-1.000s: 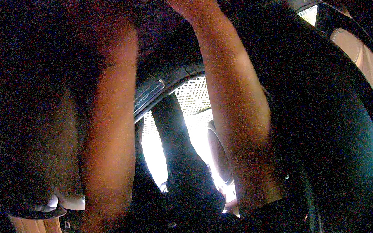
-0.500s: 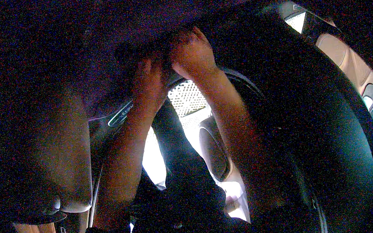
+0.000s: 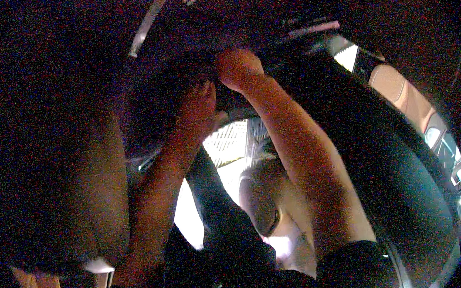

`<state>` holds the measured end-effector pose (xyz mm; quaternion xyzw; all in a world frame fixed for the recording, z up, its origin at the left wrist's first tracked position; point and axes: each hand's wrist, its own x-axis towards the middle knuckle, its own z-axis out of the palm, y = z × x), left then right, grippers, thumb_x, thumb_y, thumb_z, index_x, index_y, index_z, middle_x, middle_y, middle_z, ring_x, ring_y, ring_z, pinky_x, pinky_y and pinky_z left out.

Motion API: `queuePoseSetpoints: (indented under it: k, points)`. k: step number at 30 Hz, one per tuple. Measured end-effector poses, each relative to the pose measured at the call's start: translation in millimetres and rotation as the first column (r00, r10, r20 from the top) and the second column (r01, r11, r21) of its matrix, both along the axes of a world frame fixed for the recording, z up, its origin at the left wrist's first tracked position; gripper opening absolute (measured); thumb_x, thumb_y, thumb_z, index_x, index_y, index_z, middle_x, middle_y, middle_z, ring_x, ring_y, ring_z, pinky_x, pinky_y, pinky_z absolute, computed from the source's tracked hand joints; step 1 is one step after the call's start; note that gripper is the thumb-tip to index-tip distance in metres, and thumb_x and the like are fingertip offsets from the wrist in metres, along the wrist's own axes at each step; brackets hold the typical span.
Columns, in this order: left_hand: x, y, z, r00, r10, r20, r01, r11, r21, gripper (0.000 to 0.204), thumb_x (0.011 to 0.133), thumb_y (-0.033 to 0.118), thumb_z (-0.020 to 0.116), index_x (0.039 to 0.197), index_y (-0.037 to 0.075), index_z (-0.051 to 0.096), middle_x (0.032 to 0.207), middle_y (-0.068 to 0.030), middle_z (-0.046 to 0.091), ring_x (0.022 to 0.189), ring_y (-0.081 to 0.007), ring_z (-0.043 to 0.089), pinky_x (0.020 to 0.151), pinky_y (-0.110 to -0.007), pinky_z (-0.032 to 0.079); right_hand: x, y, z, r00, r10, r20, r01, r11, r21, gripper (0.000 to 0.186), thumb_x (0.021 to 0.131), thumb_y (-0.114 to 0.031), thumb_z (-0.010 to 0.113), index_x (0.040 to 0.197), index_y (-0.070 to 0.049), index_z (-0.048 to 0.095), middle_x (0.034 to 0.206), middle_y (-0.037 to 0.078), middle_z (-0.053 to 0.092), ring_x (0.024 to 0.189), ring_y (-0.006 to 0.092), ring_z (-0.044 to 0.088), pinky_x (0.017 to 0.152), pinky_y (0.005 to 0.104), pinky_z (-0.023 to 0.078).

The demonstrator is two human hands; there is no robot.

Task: The person uses a pry tool to remove and reattach interior trim panels from the rear door pillar and seat area of a car, then manipulates the carpet and seat cushions by hand.

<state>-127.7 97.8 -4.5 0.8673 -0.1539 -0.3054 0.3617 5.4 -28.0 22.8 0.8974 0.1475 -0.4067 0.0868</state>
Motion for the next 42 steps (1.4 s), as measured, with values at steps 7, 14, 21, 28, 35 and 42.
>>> queuePoseSetpoints:
  k: [7, 14, 21, 28, 35, 42]
  points:
    - [19.9, 0.0, 8.3, 0.998, 0.036, -0.057, -0.042, 0.993, -0.112, 0.081, 0.071, 0.041, 0.091, 0.131, -0.004, 0.061, 0.134, -0.019, 0.063, 0.127, -0.0359, 0.057, 0.11, -0.042, 0.046, 63.5, 81.7, -30.8, 0.736, -0.668, 0.11, 0.509, 0.653, 0.561, 0.036, 0.094, -0.04, 0.07, 0.113, -0.01, 0.072, 0.094, 0.01, 0.078, 0.09, 0.0305, 0.076, 0.083, 0.0435, 0.058]
    - [-1.6, 7.4, -11.4, 1.0, -0.014, -0.004, 0.014, 0.999, -0.032, 0.082, 0.075, 0.045, 0.086, 0.137, -0.002, 0.06, 0.14, -0.0187, 0.061, 0.129, -0.0355, 0.056, 0.112, -0.042, 0.044, 93.4, 145.6, -24.1, 0.78, -0.574, 0.248, 0.363, 0.739, 0.568, 0.078, 0.092, -0.045, 0.072, 0.144, 0.006, 0.046, 0.124, 0.027, 0.067, 0.116, 0.0447, 0.065, 0.096, 0.0507, 0.054]
    - [-48.2, 8.5, 15.8, 0.958, 0.202, 0.203, -0.214, 0.976, 0.04, 0.072, 0.085, 0.042, 0.079, 0.14, 0.0, 0.058, 0.148, -0.0168, 0.056, 0.135, -0.0317, 0.054, 0.116, -0.041, 0.042, 140.8, 91.0, -57.1, 0.759, -0.189, 0.623, -0.076, 0.925, 0.373, 0.062, 0.091, -0.041, 0.072, 0.136, -0.002, 0.058, 0.126, 0.025, 0.067, 0.113, 0.046, 0.066, 0.096, 0.0509, 0.054]
    - [-45.8, 6.8, 23.1, 0.938, 0.251, 0.24, -0.279, 0.956, 0.09, 0.062, 0.084, 0.032, 0.08, 0.137, 0.005, 0.062, 0.144, -0.0117, 0.06, 0.128, -0.0303, 0.059, 0.108, -0.041, 0.05, 77.1, 6.2, -53.9, 0.372, -0.773, 0.514, 0.272, 0.62, 0.736, 0.036, 0.096, -0.026, 0.066, 0.124, -0.004, 0.066, 0.114, 0.022, 0.071, 0.108, 0.0389, 0.069, 0.089, 0.0484, 0.054]
    - [-57.8, 10.9, 16.7, 0.955, 0.24, 0.174, -0.27, 0.947, 0.176, 0.059, 0.084, 0.032, 0.078, 0.135, 0.005, 0.064, 0.142, -0.011, 0.062, 0.128, -0.0278, 0.06, 0.11, -0.039, 0.048, -14.5, 5.7, -14.7, 0.41, -0.747, 0.524, 0.448, 0.665, 0.598, 0.022, 0.093, -0.031, 0.071, 0.102, -0.011, 0.072, 0.086, 0.012, 0.077, 0.087, 0.0327, 0.076, 0.079, 0.043, 0.059]
    - [-55.1, 19.3, 30.2, 0.96, 0.2, 0.194, -0.228, 0.965, 0.132, 0.057, 0.088, 0.034, 0.075, 0.135, 0.004, 0.064, 0.143, -0.0108, 0.062, 0.132, -0.027, 0.057, 0.11, -0.04, 0.047, -11.3, -4.4, -18.2, 0.687, -0.574, 0.445, 0.451, 0.817, 0.358, 0.022, 0.093, -0.03, 0.069, 0.107, -0.014, 0.074, 0.094, 0.016, 0.076, 0.093, 0.0383, 0.074, 0.08, 0.0464, 0.059]
